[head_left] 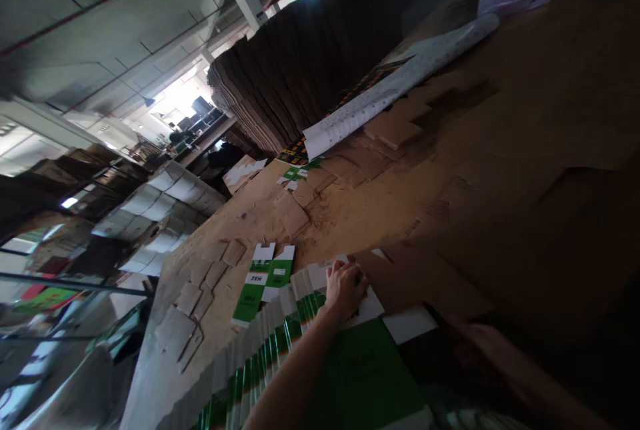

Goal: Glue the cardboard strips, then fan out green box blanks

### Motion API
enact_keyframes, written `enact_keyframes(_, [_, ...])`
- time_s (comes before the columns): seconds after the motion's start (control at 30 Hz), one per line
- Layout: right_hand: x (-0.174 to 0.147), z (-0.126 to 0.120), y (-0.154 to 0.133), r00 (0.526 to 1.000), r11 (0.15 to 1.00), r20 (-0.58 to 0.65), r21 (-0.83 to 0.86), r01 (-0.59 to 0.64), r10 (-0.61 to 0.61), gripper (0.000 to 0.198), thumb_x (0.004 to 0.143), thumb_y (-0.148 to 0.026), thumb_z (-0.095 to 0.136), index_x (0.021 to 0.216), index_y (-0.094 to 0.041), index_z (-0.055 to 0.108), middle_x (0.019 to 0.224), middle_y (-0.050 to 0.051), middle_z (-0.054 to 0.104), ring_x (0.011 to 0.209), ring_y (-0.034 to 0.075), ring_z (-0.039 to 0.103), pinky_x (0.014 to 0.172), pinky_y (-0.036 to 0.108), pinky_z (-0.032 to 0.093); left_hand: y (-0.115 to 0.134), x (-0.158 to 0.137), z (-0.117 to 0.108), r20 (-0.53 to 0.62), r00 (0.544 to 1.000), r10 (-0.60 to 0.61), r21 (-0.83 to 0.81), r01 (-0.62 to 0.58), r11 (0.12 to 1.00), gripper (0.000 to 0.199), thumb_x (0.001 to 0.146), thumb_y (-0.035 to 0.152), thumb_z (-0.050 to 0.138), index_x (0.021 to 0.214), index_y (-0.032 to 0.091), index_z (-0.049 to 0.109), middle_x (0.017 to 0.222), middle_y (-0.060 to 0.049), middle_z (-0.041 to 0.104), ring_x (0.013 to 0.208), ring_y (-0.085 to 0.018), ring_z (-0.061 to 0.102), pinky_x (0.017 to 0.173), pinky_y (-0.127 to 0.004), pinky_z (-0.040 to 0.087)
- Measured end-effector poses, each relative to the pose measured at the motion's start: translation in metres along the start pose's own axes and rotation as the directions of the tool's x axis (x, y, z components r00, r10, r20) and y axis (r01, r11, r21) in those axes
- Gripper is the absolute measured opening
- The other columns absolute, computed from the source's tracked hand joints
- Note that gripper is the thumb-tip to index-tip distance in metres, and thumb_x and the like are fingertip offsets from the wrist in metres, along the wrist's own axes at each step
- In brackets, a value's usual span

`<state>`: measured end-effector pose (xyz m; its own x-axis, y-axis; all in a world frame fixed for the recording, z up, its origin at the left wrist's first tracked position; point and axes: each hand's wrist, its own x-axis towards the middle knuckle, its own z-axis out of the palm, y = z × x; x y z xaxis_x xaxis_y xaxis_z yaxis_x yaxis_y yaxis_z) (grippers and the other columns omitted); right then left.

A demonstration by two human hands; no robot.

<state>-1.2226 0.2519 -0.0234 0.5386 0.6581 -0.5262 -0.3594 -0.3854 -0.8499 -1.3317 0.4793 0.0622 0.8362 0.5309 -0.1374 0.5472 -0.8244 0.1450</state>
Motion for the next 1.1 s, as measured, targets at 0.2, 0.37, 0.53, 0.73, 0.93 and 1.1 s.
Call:
enact_keyframes(0.2, [0.005, -0.015, -0.006, 0.927, 0.936, -0.200, -0.223, 0.273, -0.318, 0.034, 0.070, -0.055, 0.058, 0.078, -0.023, 0.068, 0.094, 0.012, 0.076, 0.103, 0.036, 0.067, 0.094, 0.045, 0.050, -0.006, 0.000, -0.003, 0.009, 0.999, 0.042, 0.033, -0.042, 0.999, 0.032, 0.098, 0.024, 0.035, 0.111, 0.022, 0.064, 0.112, -0.006, 0.069, 0.096, -0.020, 0.061, 0.090, -0.033, 0.042])
enact_keyframes(0.37, [0.020, 0.035, 0.025, 0.761, 0.712, 0.281, -0.272, 0.647, -0.585, 0.053, 0.087, -0.053, 0.048, 0.127, -0.022, 0.063, 0.143, 0.015, 0.052, 0.133, 0.032, 0.046, 0.107, 0.049, 0.039, -0.006, -0.002, -0.004, 0.038, 0.999, -0.001, 0.020, 0.001, 1.000, 0.036, 0.099, 0.031, 0.033, 0.108, 0.022, 0.067, 0.101, -0.005, 0.071, 0.096, -0.021, 0.062, 0.090, -0.032, 0.044])
enact_keyframes(0.53, [0.045, 0.041, 0.055, 0.706, 0.619, 0.402, -0.342, 0.707, -0.584, 0.054, 0.087, -0.054, 0.049, 0.132, -0.025, 0.059, 0.150, 0.016, 0.041, 0.140, 0.036, 0.032, 0.109, 0.058, 0.032, -0.008, -0.002, -0.002, 0.086, 0.996, 0.018, 0.001, -0.018, 1.000, 0.034, 0.083, 0.037, 0.063, 0.115, 0.026, 0.068, 0.107, -0.003, 0.068, 0.100, -0.023, 0.058, 0.093, -0.035, 0.043])
enact_keyframes(0.73, [0.035, 0.037, 0.040, 0.717, 0.591, 0.449, -0.408, 0.696, -0.534, 0.049, 0.087, -0.041, 0.052, 0.134, -0.026, 0.058, 0.151, 0.014, 0.042, 0.140, 0.033, 0.033, 0.109, 0.053, 0.035, -0.010, -0.003, 0.003, 0.110, 0.994, 0.006, 0.005, -0.007, 1.000, 0.033, 0.083, 0.039, 0.064, 0.114, 0.028, 0.068, 0.112, -0.004, 0.066, 0.107, -0.026, 0.056, 0.096, -0.040, 0.042])
enact_keyframes(0.93, [0.040, -0.010, 0.028, 0.739, 0.356, 0.312, -0.722, 0.593, -0.597, 0.067, 0.073, -0.029, 0.064, 0.139, -0.031, 0.051, 0.150, 0.014, 0.043, 0.136, 0.037, 0.039, 0.103, 0.058, 0.040, -0.009, -0.002, 0.002, 0.092, 0.996, -0.003, -0.002, 0.003, 1.000, 0.054, 0.083, 0.036, 0.065, 0.134, 0.030, 0.050, 0.115, -0.004, 0.063, 0.109, -0.025, 0.055, 0.096, -0.039, 0.041])
enact_keyframes(1.1, [0.047, -0.061, 0.029, 0.679, 0.245, -0.001, -0.933, 0.264, -0.734, 0.062, 0.074, -0.015, 0.045, 0.135, -0.021, 0.056, 0.150, 0.022, 0.039, 0.139, 0.048, 0.027, 0.100, 0.076, 0.026, -0.005, 0.003, 0.002, 0.092, 0.996, -0.004, -0.004, 0.004, 1.000, 0.031, 0.082, 0.032, 0.066, 0.112, 0.028, 0.065, 0.117, -0.004, 0.061, 0.110, -0.025, 0.056, 0.095, -0.041, 0.041])
